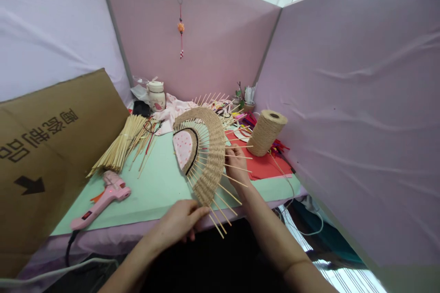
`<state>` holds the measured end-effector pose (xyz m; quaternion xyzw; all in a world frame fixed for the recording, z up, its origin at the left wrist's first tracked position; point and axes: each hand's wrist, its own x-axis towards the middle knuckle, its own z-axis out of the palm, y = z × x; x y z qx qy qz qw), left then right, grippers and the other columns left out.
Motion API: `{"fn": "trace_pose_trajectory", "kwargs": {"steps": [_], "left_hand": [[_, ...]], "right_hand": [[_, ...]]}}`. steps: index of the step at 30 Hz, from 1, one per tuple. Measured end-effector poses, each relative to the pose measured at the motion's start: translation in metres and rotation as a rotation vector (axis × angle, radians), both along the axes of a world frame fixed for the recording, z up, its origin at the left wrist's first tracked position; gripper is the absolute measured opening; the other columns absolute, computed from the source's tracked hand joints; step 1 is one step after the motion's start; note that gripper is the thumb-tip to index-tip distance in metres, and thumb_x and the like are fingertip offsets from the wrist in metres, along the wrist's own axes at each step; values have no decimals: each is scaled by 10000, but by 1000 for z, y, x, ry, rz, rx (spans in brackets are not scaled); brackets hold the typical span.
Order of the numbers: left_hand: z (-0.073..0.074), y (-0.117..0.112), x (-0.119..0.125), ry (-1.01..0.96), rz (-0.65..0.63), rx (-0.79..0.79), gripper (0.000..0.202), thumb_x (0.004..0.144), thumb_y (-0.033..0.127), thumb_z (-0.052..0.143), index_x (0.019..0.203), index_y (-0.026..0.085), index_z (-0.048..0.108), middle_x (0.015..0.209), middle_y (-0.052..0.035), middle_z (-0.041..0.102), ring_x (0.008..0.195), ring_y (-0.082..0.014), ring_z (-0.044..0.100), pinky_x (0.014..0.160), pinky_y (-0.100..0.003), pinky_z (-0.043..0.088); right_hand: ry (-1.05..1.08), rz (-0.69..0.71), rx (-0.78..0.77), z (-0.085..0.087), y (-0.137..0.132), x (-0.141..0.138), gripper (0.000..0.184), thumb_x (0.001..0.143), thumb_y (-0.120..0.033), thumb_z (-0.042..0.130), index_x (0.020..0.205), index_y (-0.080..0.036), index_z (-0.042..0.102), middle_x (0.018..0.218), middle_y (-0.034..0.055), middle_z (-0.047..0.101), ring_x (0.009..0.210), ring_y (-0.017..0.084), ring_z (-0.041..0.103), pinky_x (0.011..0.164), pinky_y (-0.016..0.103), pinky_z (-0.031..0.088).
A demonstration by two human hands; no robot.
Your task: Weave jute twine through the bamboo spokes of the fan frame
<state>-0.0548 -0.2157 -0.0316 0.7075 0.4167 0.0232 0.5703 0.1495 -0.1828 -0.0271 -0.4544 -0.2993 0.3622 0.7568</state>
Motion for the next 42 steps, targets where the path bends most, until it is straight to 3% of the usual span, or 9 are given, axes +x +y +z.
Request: {"fn": "trace_pose_trajectory", "kwargs": {"steps": [3,5,8,12,16,21,30,35,42], "left_hand": [[16,20,-9,219,143,580,444,776,615,571,775,174,624,694,-70,649,709,-273,644,650,-350,447],[25,35,-6,101,199,738,495,747,530,653,1089,175,602,963,-100,665,900,-288,638,778,-393,471],[34,59,10,-259,109,836,901,649,360,778,1434,250,348,1433,-128,412,1215,-284,490,974,-415,434],[45,83,35,-523,-95,612,1134,605,294,823,1515,364,150,1521,-111,271,937,-184,575,796,-346,521],[59,90,45,-616,109,384,972,700,391,762,1503,307,223,1401,-147,416,646,-77,529,597,-268,488],[64,85,44,-687,325,391,630,771,410,694,1324,186,493,1244,-132,528,677,-93,552,627,-264,479],[51,88,27,-834,240,384,581,746,361,722,1250,178,498,1042,-46,541,677,-79,473,642,-242,425],[49,86,24,-820,205,375,581,769,427,692,1259,193,486,1073,-63,547,742,-115,502,691,-270,431],[52,75,26,-766,272,398,637,721,433,727,1263,218,473,1052,-38,526,732,-114,470,719,-285,430]], "right_hand": [[-16,24,26,2,1,-4,257,698,-331,661,698,-205,437,846,-22,645,575,72,498,503,199,406],[-43,35,36,4,1,-6,260,706,-342,663,715,-206,442,952,-3,657,609,77,521,512,203,427],[-101,19,19,10,3,-6,263,705,-366,668,725,-206,460,947,5,659,636,89,540,539,214,458],[-203,-46,20,24,5,-5,283,710,-381,669,685,-205,449,835,-4,651,585,79,505,510,198,422],[-299,29,47,34,7,-6,272,726,-369,662,676,-205,452,830,-7,646,561,78,495,491,206,425],[-375,94,93,41,9,-14,254,754,-363,666,672,-198,491,928,16,669,653,98,564,524,214,484],[-536,193,83,65,0,-21,245,751,-415,711,712,-201,597,777,0,659,589,102,575,513,235,518],[-713,103,122,64,-4,-22,178,813,-380,662,748,-216,636,694,-4,635,593,125,579,555,259,507],[-991,-71,226,66,-13,-24,90,848,-299,621,798,-245,672,855,23,690,761,164,635,672,290,518]]}}
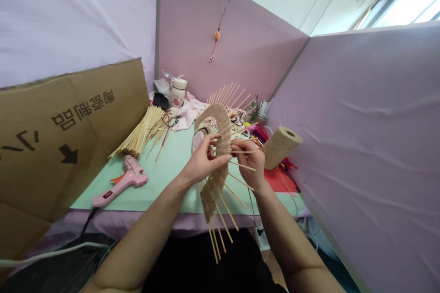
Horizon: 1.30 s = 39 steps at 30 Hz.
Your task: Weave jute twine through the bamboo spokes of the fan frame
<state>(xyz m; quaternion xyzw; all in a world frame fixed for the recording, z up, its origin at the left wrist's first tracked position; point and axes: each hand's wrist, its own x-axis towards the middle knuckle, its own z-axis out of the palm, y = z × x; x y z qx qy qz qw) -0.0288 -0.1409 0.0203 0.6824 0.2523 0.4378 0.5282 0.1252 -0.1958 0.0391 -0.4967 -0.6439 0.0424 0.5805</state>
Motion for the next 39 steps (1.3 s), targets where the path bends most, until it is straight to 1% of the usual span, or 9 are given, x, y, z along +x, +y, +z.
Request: {"fn": "trace_pose_trajectory", "kwargs": {"steps": [3,9,14,16,20,24,29,34,39], "left_hand": [[-1,-3,1,33,35,-9,679,694,429,752,1271,220,462,1044,-34,502,698,-99,443,692,-277,426],[-4,-6,3,26,102,12,658,702,392,741,1269,228,452,1080,-43,503,685,-90,439,659,-261,427],[-8,-6,7,63,138,63,674,705,383,735,1285,216,437,1106,-52,508,690,-92,440,672,-271,433],[-11,-6,10,81,146,89,685,700,401,740,1289,219,440,1134,-59,508,695,-94,446,692,-283,444],[-16,-8,14,110,140,144,672,703,433,734,1275,218,456,1159,-68,505,743,-114,467,719,-295,451],[-14,-9,15,132,143,161,662,714,435,717,1278,213,452,1146,-65,509,745,-116,469,727,-298,451],[-13,-8,15,131,152,172,647,714,434,712,1265,209,459,1148,-68,509,746,-117,474,725,-297,455],[-15,-9,16,130,139,181,646,713,443,715,1261,217,458,1173,-72,506,799,-133,503,725,-296,466],[-16,-8,16,138,136,188,638,717,438,718,1258,215,464,1174,-75,506,872,-157,524,741,-299,471]], "right_hand": [[-55,-42,41,4,-6,-1,94,866,-285,603,818,-245,673,834,15,689,695,147,622,641,279,502],[-70,-119,-66,15,-22,2,116,830,-327,657,793,-219,677,681,-4,634,553,115,516,551,256,419],[209,151,-425,51,-44,15,225,762,-373,724,739,-205,576,564,-51,490,462,72,362,427,210,294],[295,207,-467,66,-55,20,240,771,-377,720,793,-218,542,583,-60,477,453,67,346,406,199,270],[117,57,-249,83,-73,21,171,810,-320,692,879,-229,565,757,-3,592,590,98,505,478,214,383],[-8,-81,-48,82,-73,19,104,824,-254,666,895,-241,592,787,1,598,619,104,527,512,232,411],[93,-143,-39,76,-68,32,103,777,-232,693,810,-230,596,708,-15,561,570,92,487,488,230,382],[124,-32,-136,76,-85,34,143,772,-245,722,883,-242,631,764,7,594,622,112,533,520,241,429],[189,-53,-3,70,-65,29,128,785,-264,710,861,-244,609,806,0,598,684,117,559,579,238,462]]}}
